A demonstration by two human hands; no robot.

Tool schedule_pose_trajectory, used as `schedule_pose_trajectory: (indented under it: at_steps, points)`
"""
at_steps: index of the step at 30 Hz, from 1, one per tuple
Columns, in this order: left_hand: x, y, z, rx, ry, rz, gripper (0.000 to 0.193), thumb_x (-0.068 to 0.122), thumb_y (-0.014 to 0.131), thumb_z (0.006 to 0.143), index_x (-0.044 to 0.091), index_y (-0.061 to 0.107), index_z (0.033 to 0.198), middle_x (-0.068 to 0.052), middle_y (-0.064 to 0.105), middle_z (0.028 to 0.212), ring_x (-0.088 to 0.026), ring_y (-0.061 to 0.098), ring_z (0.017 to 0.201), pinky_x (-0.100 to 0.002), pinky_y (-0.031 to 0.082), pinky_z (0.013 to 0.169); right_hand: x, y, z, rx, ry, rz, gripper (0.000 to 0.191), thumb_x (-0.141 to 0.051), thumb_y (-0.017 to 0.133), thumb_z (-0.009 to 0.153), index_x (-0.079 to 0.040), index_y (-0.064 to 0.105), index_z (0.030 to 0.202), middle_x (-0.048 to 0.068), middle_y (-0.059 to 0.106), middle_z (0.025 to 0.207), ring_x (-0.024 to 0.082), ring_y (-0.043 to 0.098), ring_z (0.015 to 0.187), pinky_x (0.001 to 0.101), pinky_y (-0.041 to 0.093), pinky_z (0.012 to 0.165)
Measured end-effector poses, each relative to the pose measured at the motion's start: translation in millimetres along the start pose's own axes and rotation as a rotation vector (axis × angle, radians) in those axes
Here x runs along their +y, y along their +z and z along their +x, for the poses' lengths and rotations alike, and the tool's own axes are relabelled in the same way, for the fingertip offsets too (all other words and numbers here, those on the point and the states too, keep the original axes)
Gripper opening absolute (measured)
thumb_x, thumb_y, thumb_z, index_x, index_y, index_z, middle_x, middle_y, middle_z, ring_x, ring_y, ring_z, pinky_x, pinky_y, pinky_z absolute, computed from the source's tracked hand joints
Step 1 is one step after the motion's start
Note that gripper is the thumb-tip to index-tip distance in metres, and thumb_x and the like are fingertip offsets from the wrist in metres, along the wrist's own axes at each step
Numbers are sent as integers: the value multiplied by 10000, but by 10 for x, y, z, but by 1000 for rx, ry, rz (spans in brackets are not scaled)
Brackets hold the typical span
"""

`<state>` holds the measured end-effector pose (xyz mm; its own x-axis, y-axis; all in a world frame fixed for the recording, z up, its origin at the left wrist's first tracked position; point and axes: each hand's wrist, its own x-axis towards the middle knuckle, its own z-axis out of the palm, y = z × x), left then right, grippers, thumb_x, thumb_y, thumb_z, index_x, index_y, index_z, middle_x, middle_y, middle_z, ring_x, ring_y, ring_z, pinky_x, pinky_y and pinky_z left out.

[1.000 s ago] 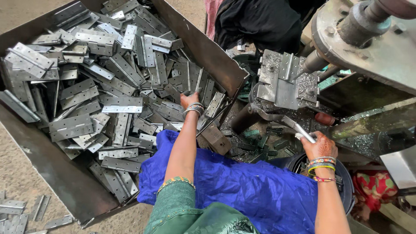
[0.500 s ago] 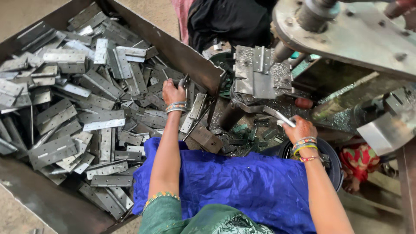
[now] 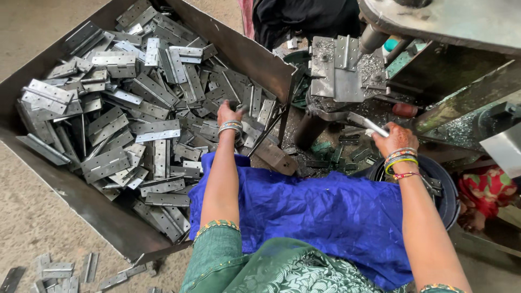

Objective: The person sits on the floor and repeatedly places metal brackets into a press machine, then pulls a lever to operate it. After each cycle, the person removes the processed bracket and places it into a nearby bucket.

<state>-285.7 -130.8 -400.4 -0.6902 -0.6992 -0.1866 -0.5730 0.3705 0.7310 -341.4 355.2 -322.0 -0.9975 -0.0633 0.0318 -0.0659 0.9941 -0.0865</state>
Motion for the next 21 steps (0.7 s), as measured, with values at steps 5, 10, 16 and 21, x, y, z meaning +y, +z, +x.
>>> schedule_pose_trajectory:
  at_steps: [5, 10, 16, 21]
  points:
    - [-11, 248, -20, -62, 463, 475, 528, 114, 689, 835, 284, 650, 1333, 3, 493, 1530, -342, 371, 1452, -581, 377, 1128, 51, 50, 109, 31, -28, -18, 528, -486, 761, 825, -111, 751, 1196, 219, 755, 1070, 429, 701, 1021, 522, 553, 895]
    - [-5, 526, -30, -141, 714, 730, 395, 152, 554, 881, 252, 673, 1244, -41, 435, 1547, -363, 265, 1481, -691, 165, 1138, 16, 59, 217, 16, -8, -8, 559, -501, 764, 809, -116, 750, 1214, 228, 748, 1099, 434, 685, 1055, 524, 543, 915]
    - [177, 414, 53, -36, 778, 735, 302, 176, 543, 970, 266, 723, 1194, -51, 594, 1364, -315, 406, 1450, -657, 154, 1218, -43, 56, 263, -4, 11, 1, 564, -493, 756, 822, -111, 747, 1237, 236, 749, 1094, 424, 693, 1056, 516, 543, 935]
    - [93, 309, 101, -61, 794, 619, 361, 102, 550, 923, 250, 765, 1172, -62, 715, 1058, -281, 598, 1170, -657, 178, 1208, -45, 71, 204, 27, -14, -2, 562, -479, 763, 817, -104, 745, 1234, 230, 749, 1092, 427, 691, 1046, 518, 546, 910]
